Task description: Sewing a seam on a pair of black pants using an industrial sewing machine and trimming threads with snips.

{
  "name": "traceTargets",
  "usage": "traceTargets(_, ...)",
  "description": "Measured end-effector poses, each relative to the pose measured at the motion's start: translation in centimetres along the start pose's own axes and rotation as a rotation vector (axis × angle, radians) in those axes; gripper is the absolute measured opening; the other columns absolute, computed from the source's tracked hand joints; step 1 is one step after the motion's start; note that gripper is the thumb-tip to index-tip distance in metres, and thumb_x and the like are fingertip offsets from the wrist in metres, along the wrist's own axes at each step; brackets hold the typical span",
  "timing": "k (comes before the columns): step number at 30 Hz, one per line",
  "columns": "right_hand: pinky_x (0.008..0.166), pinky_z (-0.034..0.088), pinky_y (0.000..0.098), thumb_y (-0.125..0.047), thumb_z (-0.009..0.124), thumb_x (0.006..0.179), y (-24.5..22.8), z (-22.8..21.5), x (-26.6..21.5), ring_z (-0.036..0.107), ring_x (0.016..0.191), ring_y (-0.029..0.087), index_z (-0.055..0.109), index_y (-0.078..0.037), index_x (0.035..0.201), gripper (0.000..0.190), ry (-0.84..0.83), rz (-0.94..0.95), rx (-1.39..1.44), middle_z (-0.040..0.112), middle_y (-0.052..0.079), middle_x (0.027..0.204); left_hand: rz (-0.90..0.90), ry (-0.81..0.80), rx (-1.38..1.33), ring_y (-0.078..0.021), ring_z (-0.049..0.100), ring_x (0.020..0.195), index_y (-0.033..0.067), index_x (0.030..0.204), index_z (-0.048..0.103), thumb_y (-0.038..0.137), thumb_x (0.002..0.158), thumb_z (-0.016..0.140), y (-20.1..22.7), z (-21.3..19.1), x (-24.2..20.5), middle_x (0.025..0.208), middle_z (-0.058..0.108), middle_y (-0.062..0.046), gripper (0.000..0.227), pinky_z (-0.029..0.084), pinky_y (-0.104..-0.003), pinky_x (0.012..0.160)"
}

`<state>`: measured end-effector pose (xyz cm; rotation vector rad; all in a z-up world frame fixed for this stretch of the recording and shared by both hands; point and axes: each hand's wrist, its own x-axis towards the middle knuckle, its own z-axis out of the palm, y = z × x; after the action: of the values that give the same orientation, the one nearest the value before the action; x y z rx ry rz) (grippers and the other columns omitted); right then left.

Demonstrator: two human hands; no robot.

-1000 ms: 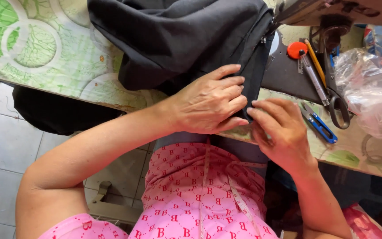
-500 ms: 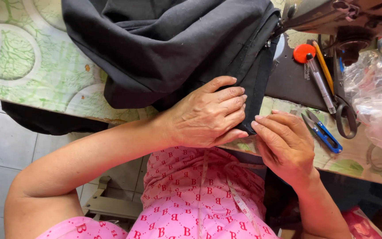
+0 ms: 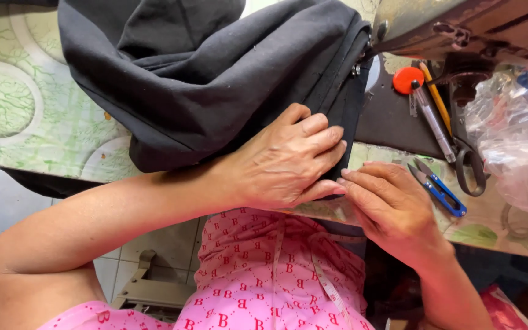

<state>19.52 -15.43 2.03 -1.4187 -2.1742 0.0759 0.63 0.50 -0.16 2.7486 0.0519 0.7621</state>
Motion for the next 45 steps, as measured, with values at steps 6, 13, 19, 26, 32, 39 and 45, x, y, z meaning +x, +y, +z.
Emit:
traceTargets(6,0.1,0.059,0.0394,0.015,0.071,0.092,4.6,-2.5,2.4,0.069,0.116,0.027,0.073,-0.011,0.128,0.045,-0.185,0.159,-0.198,0.075,0.008,0.127,0.077,0.007,0.113,-0.0273,0.053,0.09,-0.003,0.107,0.068,0.052,0.105,0.055,-0.1,0.4,0.1,0.097,0.059,-0.009,0.056,0.041,-0.041,0.082)
traceTargets(13,0.095,0.053,0.0464,0.005,0.07,0.108,9.1,0.3,5.1,0.068,0.107,0.036,0.072,0.005,0.12,0.012,-0.063,-0.104,-0.072,0.073,0.019,0.123,0.084,-0.018,0.024,-0.0368,0.061,0.114,0.0082,0.094,0.073,0.052,0.104,0.059,-1.1,0.1,0.5,0.095,0.062,-0.008,0.047,0.035,-0.053,0.117)
traceTargets(19,0.103,0.054,0.0449,0.005,0.075,0.104,8.9,0.4,5.0,0.068,0.108,0.039,0.073,0.005,0.11,0.006,-0.058,0.001,0.05,0.075,0.021,0.122,-0.023,0.062,-0.047,-0.0301,0.057,0.094,0.0021,0.098,0.06,0.045,0.104,0.058,-1.8,0.6,0.6,0.097,0.054,-0.011,0.044,0.043,-0.045,0.099)
traceTargets(26,0.106,0.054,0.0445,0.011,0.072,0.107,8.5,0.7,5.0,0.069,0.11,0.038,0.075,0.007,0.11,0.005,-0.026,0.073,0.068,0.075,0.021,0.121,-0.074,-0.019,0.041,-0.0268,0.054,0.102,-0.0016,0.12,0.059,0.054,0.099,0.062,-1.6,0.8,0.3,0.111,0.056,-0.009,0.06,0.042,-0.041,0.096)
traceTargets(32,0.106,0.053,0.0462,0.005,0.076,0.106,8.2,0.7,4.9,0.069,0.111,0.038,0.075,0.006,0.114,0.009,-0.029,0.04,0.039,0.075,0.022,0.124,-0.03,0.022,0.016,-0.0291,0.057,0.111,-0.0017,0.135,0.057,0.048,0.104,0.06,-1.7,1.1,-0.2,0.116,0.061,-0.011,0.058,0.043,-0.043,0.1)
traceTargets(39,0.105,0.053,0.0489,0.002,0.077,0.104,8.1,0.4,5.0,0.068,0.111,0.04,0.074,0.005,0.114,0.011,-0.052,-0.038,0.004,0.073,0.022,0.123,-0.028,0.035,0.026,-0.0298,0.055,0.105,0.0019,0.116,0.064,0.048,0.1,0.065,-1.6,0.8,0.1,0.105,0.059,-0.009,0.049,0.044,-0.044,0.097)
traceTargets(45,0.105,0.053,0.0459,0.002,0.077,0.103,7.6,0.4,4.6,0.068,0.111,0.038,0.075,0.004,0.114,0.011,-0.04,-0.074,-0.007,0.074,0.019,0.121,0.018,0.107,0.055,-0.0303,0.056,0.102,0.0031,0.104,0.066,0.041,0.104,0.062,-1.4,0.7,0.2,0.098,0.058,-0.009,0.038,0.046,-0.045,0.095)
